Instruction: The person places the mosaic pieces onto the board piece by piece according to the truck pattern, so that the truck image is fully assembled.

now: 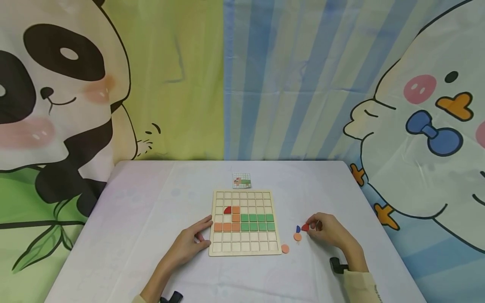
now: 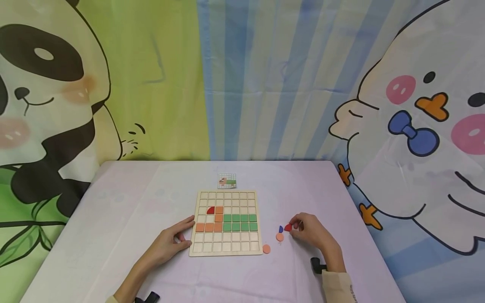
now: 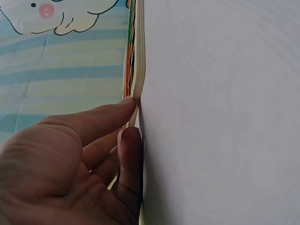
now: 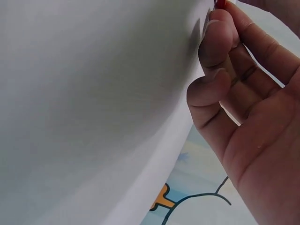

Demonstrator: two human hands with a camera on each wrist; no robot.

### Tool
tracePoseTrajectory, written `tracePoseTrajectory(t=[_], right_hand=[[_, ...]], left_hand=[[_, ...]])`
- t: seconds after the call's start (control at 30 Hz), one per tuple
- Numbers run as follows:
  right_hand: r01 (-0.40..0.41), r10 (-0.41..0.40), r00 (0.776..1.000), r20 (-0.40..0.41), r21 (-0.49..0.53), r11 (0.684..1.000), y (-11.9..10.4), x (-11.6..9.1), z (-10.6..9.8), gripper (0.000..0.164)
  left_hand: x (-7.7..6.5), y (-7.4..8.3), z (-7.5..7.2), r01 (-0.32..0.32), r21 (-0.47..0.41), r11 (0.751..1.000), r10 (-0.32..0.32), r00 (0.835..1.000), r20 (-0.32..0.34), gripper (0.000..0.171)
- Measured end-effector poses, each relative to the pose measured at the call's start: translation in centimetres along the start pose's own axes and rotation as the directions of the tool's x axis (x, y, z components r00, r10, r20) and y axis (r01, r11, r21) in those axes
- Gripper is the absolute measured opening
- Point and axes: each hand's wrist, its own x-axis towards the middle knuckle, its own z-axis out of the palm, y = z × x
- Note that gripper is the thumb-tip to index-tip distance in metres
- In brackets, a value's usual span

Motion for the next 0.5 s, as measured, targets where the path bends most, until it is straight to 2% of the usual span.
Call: tracePoseTrajectory(t=[0.27,0.4,0.5], right_hand=[[0.072,-0.074,0.997,-0.039,-0.043,0.996,-1.2,1.0,-0.6,0.019],[0.088,-0.089,0.995,-0.04,-0.031,0.996,-2.5,1.7,-0.8,0.02],[0.138,-0.139,0.99,-0.035,-0.024,0.99,-3.5,2.3,-0.8,0.019]], left_hand=[[0.1,-0.1,0.1,-0.006,0.014,1.0,0.006,1.0,0.009,0.066],[0.1,-0.2,0.1,-0.003,0.012,1.0,0.003,1.0,0.007,0.066],[0.2,-0.2,0.1,0.0,0.014,1.0,0.0,1.0,0.009,0.066]])
